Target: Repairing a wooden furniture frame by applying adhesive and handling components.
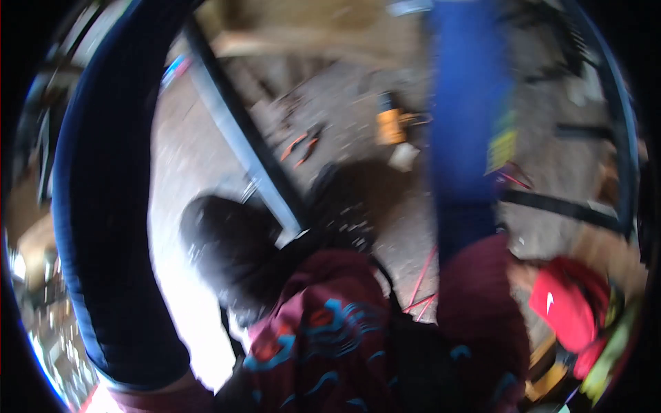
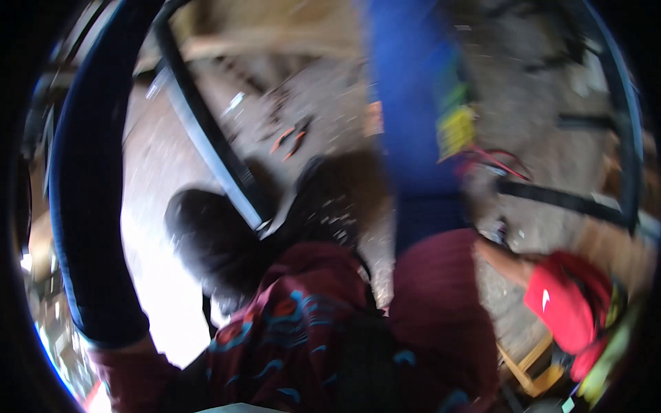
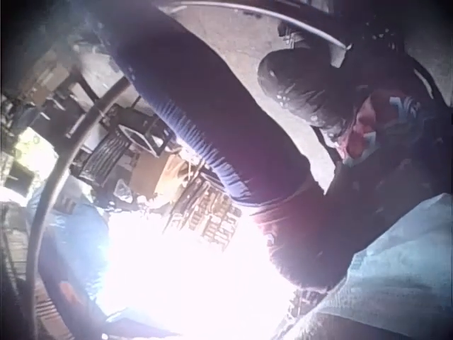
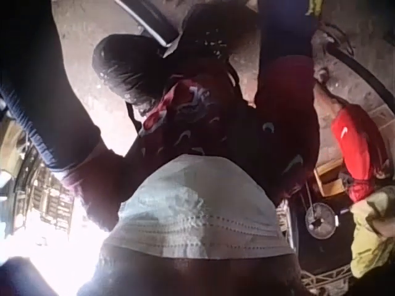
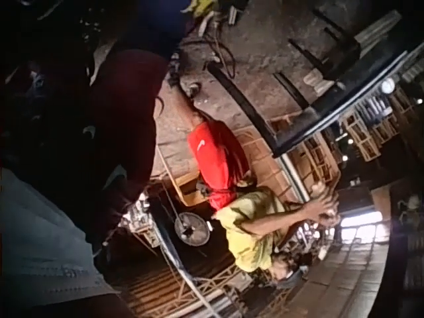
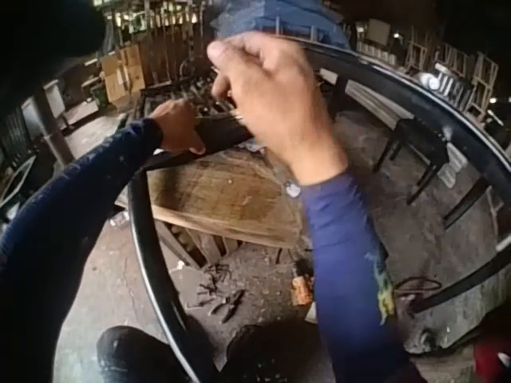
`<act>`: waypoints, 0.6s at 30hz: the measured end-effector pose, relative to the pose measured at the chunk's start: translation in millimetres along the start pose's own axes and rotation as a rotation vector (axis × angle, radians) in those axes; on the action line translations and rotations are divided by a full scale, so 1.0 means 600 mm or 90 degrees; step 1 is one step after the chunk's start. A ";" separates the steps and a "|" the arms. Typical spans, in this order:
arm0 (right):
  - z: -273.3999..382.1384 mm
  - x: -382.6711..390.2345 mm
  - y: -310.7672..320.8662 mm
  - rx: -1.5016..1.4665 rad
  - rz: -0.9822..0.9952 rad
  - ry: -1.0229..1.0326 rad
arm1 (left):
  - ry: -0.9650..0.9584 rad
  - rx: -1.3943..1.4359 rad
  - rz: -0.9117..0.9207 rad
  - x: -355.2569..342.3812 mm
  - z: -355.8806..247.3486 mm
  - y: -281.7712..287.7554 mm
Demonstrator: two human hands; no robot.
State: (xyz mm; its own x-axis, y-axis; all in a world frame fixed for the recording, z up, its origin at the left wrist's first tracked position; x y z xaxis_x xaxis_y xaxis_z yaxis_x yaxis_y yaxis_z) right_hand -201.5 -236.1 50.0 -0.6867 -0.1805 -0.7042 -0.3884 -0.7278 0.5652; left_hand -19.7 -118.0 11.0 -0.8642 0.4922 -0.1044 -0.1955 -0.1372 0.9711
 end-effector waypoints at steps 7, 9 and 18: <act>0.008 0.368 -0.085 -0.605 0.008 -0.355 | -0.008 0.123 -0.189 0.100 0.130 -0.143; 0.001 0.454 -0.085 -0.644 0.024 -0.408 | 0.024 0.174 -0.142 0.097 0.093 -0.101; -0.022 0.540 -0.107 -0.679 0.024 -0.637 | 0.007 0.120 -0.061 0.082 0.070 -0.038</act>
State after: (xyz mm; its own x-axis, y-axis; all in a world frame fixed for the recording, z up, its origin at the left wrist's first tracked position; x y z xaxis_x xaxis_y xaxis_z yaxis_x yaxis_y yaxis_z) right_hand -390.9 -256.3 -219.9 -0.9899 -0.0091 0.1418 -0.0366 -0.9479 -0.3164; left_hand -38.1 -54.4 -7.1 -0.8512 0.4852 -0.2000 -0.1883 0.0733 0.9794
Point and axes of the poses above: each hand's wrist, its own x-axis away from the middle knuckle, its own y-axis out of the back of the hand, z = x × y, the point moved 3 cm from there along -x, towards the middle knuckle, and after that the axes turned 4 degrees about x, right-handed, at the moved point
